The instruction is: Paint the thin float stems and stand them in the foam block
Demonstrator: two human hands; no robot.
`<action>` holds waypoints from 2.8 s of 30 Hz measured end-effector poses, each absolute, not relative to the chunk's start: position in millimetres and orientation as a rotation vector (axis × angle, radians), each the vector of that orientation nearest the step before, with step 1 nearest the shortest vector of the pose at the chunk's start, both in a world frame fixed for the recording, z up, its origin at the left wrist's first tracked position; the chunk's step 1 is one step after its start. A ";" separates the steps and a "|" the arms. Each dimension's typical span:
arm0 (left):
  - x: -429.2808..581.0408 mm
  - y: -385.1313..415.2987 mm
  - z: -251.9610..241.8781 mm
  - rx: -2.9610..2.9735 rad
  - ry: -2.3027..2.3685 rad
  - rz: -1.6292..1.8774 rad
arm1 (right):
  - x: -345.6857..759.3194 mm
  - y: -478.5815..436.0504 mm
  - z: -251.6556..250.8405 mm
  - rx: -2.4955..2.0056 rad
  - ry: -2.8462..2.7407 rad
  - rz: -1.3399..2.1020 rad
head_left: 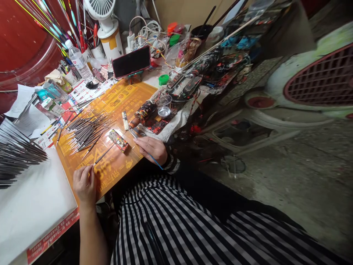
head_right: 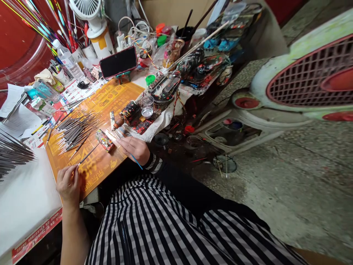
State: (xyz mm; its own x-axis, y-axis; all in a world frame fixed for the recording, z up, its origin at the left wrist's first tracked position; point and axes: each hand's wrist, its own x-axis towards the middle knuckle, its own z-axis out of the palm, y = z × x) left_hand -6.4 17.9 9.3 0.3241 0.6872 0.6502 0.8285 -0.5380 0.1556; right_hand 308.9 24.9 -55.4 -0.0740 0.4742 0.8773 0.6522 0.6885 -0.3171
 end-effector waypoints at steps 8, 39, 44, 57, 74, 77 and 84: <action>-6.6 17.3 8.8 -2.383 -1.397 -1.009 | 310.0 22.7 -62.5 -0.922 -1.710 -0.144; -3.4 10.5 6.4 -2.390 -1.493 -1.043 | 262.4 7.0 -69.7 -0.847 -1.784 -0.057; -2.8 10.3 6.8 -2.385 -1.533 -1.025 | 262.9 7.1 -70.5 -0.848 -1.811 -0.049; -3.5 9.7 5.5 -2.381 -1.560 -1.010 | 262.0 7.7 -70.1 -0.838 -1.806 -0.019; 0.9 3.7 3.4 -2.377 -1.547 -0.970 | 202.9 -19.6 -61.1 -0.612 -1.891 0.085; 2.2 1.9 3.3 -2.377 -1.561 -0.957 | 199.4 -19.6 -64.9 -0.642 -1.924 0.033; 3.4 -0.1 4.1 -2.397 -1.564 -0.980 | 200.4 -21.3 -61.1 -0.662 -1.970 -0.046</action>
State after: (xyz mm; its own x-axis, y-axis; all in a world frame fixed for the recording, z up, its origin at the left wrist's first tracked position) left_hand 3.4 -0.1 4.1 0.2583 0.7787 0.5717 0.8540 -0.4607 0.2417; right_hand 200.4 -21.3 -61.1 -0.3354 0.4291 0.8387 0.4681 0.8485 -0.2469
